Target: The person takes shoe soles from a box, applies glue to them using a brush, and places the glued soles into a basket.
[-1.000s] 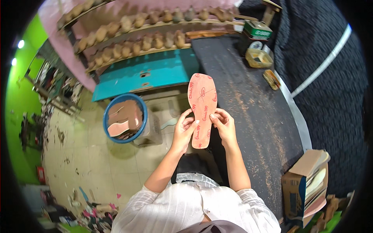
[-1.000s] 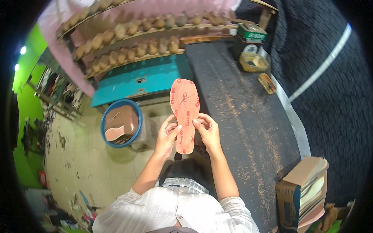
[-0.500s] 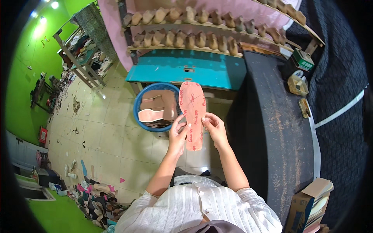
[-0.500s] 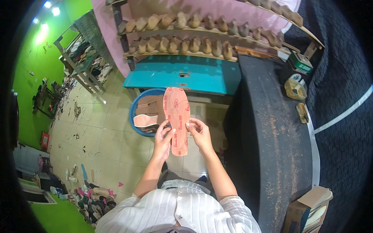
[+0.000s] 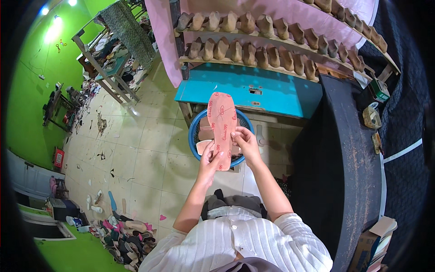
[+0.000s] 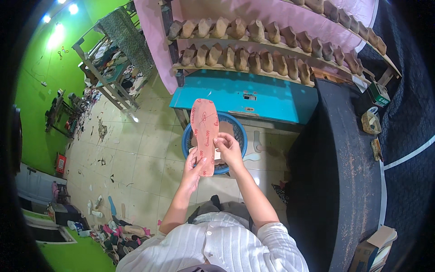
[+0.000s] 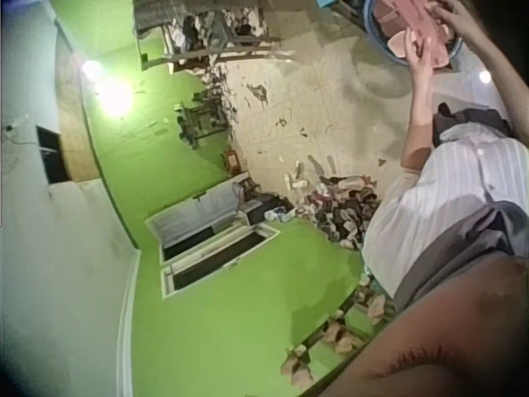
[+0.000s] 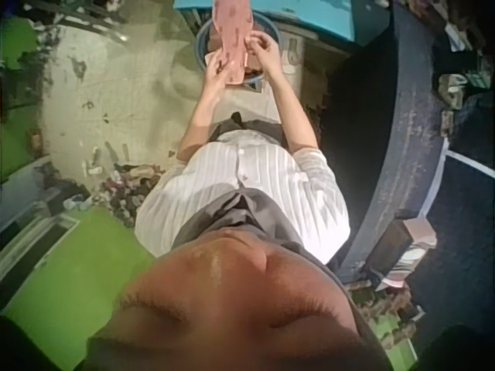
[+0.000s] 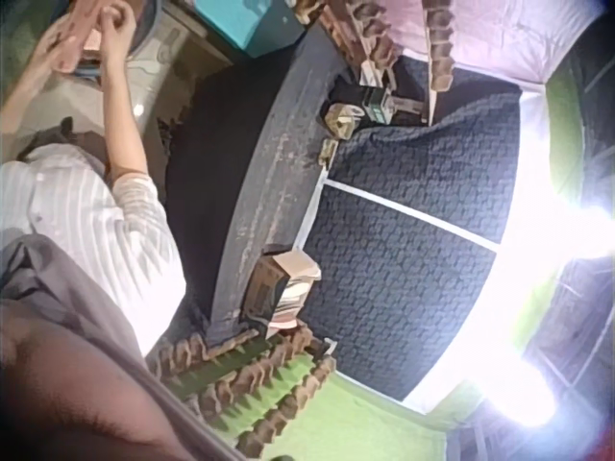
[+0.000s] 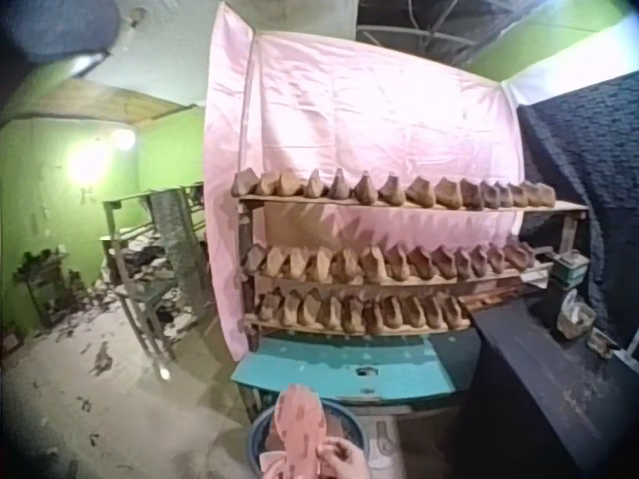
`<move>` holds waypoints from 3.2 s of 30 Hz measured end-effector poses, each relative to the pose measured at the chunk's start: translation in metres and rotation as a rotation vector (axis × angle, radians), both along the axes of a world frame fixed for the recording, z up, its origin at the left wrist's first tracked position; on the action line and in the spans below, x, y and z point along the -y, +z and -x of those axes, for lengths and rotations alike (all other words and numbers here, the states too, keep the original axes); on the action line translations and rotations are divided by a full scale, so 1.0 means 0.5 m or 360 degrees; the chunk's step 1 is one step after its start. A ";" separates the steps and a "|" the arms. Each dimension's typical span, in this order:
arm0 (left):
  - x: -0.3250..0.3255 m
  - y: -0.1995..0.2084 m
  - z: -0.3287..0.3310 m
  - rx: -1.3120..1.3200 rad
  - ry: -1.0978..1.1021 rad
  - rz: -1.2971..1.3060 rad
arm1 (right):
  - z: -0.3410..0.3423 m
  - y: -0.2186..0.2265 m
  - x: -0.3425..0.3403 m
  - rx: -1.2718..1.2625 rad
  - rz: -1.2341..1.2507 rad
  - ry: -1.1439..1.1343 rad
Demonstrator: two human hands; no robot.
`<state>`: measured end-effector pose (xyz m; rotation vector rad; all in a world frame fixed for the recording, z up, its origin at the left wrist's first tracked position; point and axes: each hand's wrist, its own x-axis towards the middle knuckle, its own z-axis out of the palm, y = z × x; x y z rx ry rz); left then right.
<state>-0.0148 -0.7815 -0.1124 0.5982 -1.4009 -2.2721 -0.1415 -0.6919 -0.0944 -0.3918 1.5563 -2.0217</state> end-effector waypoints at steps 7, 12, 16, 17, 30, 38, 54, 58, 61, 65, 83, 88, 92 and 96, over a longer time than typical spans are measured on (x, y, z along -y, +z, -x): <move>0.081 -0.058 0.008 0.0059 -0.0128 0.0065 | 0.125 0.046 0.075 -0.0127 0.0014 0.0054; 0.142 -0.080 0.019 0.0041 0.0175 -0.0163 | 0.169 0.053 0.079 -0.0045 0.0114 0.0094; 0.218 -0.084 0.044 0.0286 0.0435 -0.0159 | 0.193 -0.015 0.056 -0.0035 0.0009 0.0121; 0.237 -0.096 0.054 0.0292 0.0432 -0.0165 | 0.190 -0.034 0.052 -0.0030 0.0002 0.0119; 0.371 -0.343 0.274 0.0198 0.0731 -0.0148 | 0.108 -0.374 0.062 -0.0873 -0.0984 0.0041; 0.419 -0.477 0.386 0.0436 0.0165 0.0671 | 0.041 -0.448 0.117 -0.1123 -0.1776 0.0116; 0.419 -0.596 0.465 0.0930 -0.0140 0.1880 | 0.027 -0.455 0.185 -0.1314 -0.2376 0.0137; 0.346 -0.488 0.457 0.1078 -0.0158 0.1861 | 0.046 -0.450 0.145 -0.1308 -0.2426 0.0080; 0.366 -0.421 0.400 0.0937 0.0088 0.1881 | 0.045 -0.367 0.144 -0.1221 -0.2355 0.0094; 0.344 -0.272 0.322 0.0466 0.0153 0.1779 | 0.060 -0.230 0.083 -0.1420 -0.1787 -0.0519; -0.005 -0.049 0.292 -0.0263 -0.0639 0.1868 | -0.187 0.032 -0.300 -0.1148 -0.1700 -0.1737; -0.234 -0.023 0.297 -0.0611 -0.0923 0.1899 | -0.306 0.039 -0.469 -0.0999 -0.1918 -0.2174; -0.452 -0.019 0.257 -0.0790 -0.1143 0.1780 | -0.406 0.048 -0.623 -0.0872 -0.2048 -0.2443; -0.669 -0.004 0.187 -0.0950 -0.1360 0.1638 | -0.508 0.077 -0.764 -0.0808 -0.2142 -0.2706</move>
